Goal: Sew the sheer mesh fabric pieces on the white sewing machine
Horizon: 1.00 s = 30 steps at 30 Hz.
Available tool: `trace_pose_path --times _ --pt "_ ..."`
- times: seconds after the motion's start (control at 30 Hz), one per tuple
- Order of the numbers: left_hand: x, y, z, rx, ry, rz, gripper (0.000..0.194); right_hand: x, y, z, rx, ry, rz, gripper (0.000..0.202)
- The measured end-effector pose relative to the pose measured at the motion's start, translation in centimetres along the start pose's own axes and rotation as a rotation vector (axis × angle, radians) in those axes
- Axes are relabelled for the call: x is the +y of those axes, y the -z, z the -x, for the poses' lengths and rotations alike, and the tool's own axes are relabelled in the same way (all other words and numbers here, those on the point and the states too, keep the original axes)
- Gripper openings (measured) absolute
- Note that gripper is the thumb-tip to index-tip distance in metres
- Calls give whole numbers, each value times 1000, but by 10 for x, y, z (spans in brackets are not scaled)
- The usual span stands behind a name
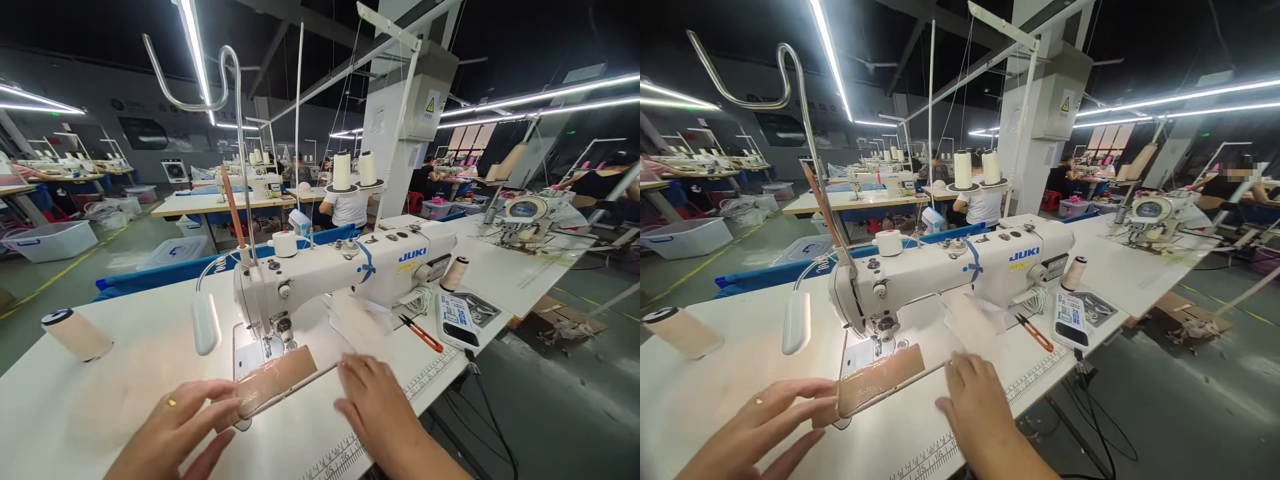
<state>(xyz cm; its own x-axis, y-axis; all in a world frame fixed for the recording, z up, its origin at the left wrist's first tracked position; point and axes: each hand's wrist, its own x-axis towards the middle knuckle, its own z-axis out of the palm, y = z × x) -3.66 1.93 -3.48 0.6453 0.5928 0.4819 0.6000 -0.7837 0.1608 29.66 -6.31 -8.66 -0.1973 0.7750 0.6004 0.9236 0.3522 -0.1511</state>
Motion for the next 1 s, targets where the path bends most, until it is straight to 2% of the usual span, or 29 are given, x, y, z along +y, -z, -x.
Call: trace_pose_path --times 0.07,0.13,0.2,0.27,0.33,0.4,0.5,0.57,0.63,0.7,0.77,0.87,0.97,1.0 --pt "17 -7 -9 -85 30 109 23 -12 -16 10 -11 157 -20 40" --pt "31 -10 -19 -162 144 211 23 -31 -28 19 39 285 -124 37" --pt "41 -13 -28 -256 248 270 25 -46 -28 21 36 294 -262 27" --pt "48 -15 -35 -334 334 276 30 -48 -14 15 -4 324 -413 24" --pt "51 -17 -39 -397 407 245 26 -37 1 3 -52 206 -481 23" --pt "53 -20 -41 -441 449 204 15 -23 8 -10 -106 27 -406 22" --pt "53 -24 -40 -443 452 198 9 -11 1 -27 -205 -91 -286 9" --pt "52 -23 -39 -406 452 241 16 -10 -4 -34 -255 -114 -319 17" --pt "52 -19 -38 -339 489 299 23 -12 -3 -38 -227 -139 -402 21" --pt "53 -12 -38 -293 572 406 31 -19 3 -39 -121 -131 -464 20" --pt "56 -6 -39 -321 703 602 42 -29 9 -36 -11 -56 -474 19" --pt "62 -1 -39 -423 901 915 50 -49 8 -27 56 180 -470 16" --pt "64 -3 -34 -431 919 973 47 -64 0 -19 32 463 -608 16" --pt "63 -4 -31 -418 896 959 45 -65 -2 -18 -2 480 -654 12"
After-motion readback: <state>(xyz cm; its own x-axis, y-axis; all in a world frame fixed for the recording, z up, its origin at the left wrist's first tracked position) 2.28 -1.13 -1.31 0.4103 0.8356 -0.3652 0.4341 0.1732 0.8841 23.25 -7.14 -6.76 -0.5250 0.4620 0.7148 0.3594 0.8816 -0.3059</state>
